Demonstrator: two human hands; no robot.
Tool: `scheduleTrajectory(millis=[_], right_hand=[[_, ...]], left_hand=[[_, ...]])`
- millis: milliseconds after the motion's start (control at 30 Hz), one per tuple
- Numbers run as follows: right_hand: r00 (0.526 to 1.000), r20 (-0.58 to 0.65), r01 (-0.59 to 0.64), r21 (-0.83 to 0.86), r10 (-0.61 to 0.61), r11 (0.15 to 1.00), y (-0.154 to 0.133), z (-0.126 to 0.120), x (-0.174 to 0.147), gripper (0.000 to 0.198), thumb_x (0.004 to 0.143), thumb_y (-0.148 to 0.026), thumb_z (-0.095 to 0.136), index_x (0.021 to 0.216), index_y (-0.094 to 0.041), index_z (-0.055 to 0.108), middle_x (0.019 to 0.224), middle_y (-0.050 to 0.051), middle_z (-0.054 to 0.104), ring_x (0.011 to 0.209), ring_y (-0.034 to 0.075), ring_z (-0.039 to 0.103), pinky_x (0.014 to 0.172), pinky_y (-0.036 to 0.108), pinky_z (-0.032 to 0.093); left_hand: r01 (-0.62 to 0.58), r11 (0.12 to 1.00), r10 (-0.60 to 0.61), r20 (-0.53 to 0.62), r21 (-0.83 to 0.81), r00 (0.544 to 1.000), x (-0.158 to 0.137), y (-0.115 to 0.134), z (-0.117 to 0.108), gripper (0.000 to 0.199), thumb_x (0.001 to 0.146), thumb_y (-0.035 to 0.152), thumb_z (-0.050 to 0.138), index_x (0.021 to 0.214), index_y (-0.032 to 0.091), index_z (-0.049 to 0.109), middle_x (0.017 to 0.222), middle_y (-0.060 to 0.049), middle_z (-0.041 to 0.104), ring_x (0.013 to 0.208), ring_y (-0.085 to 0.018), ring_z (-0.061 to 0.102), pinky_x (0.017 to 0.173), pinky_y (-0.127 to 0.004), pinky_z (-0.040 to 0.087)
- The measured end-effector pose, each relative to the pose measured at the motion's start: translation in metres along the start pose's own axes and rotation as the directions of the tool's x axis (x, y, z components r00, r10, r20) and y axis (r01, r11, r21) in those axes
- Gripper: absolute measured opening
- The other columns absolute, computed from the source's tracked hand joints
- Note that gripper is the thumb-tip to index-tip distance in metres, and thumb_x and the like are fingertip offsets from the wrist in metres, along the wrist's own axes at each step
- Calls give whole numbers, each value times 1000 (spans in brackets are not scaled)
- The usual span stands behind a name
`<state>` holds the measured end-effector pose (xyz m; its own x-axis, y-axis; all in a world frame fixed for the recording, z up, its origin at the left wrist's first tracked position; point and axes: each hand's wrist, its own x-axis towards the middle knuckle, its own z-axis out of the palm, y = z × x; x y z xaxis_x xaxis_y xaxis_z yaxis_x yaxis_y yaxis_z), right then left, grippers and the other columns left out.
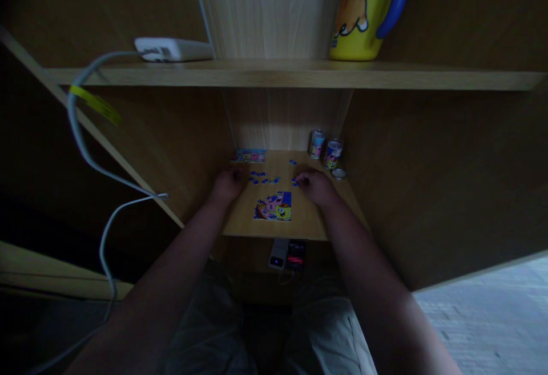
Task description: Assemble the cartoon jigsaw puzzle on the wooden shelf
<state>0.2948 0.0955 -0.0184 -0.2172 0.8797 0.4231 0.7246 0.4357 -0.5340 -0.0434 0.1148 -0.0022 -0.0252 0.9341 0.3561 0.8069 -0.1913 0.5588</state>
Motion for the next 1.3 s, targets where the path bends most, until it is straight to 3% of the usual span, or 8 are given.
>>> scheduleTrajectory(millis=[333,633,900,1067,1167,1300], right_hand=[[992,-22,-127,-182,125,975,-1,-5,-1,16,97,-18,74,106,-22,87,115,7,85,103,22,79,98,32,58],[953,-55,-302,-290,299,908,-8,-14,-2,22,100,-23,70,114,-26,87,124,6,85,110,23,80,96,30,58],[927,-87,-374,-294,365,880,-12,-19,-3,25,106,-32,66,117,-25,87,120,9,86,109,27,80,91,32,57],[918,-128,-396,-338,376,853,-18,-21,-3,39,111,-48,58,120,-21,86,117,15,85,105,29,80,86,33,56],[919,-137,-395,-348,370,850,-22,-22,-4,44,114,-50,54,124,-21,85,116,16,85,104,29,80,85,33,55],[912,-143,-411,-334,385,848,-24,-24,-5,48,114,-53,51,128,-20,84,118,18,85,105,31,80,85,35,55]], left_hand=[[-103,992,106,39,-70,994,-1,-2,5,20,97,14,65,105,20,83,121,-13,81,114,-29,77,113,-43,58],[-27,1000,27,2,2,1000,2,-2,2,26,98,15,63,113,17,84,124,-17,83,118,-34,78,111,-43,59],[-3,998,-1,51,69,999,-1,9,-5,25,102,19,63,111,16,86,122,-16,84,117,-31,79,108,-37,59],[-42,991,23,143,130,989,-3,12,-8,25,102,34,68,106,19,88,114,-13,85,117,-32,78,109,-38,59],[-84,991,67,150,106,986,-4,10,-7,24,99,40,73,103,21,88,109,-13,85,120,-34,76,109,-41,59],[-106,994,101,117,38,988,-3,5,-4,15,95,34,78,95,22,87,105,-12,84,114,-35,77,107,-43,60]])
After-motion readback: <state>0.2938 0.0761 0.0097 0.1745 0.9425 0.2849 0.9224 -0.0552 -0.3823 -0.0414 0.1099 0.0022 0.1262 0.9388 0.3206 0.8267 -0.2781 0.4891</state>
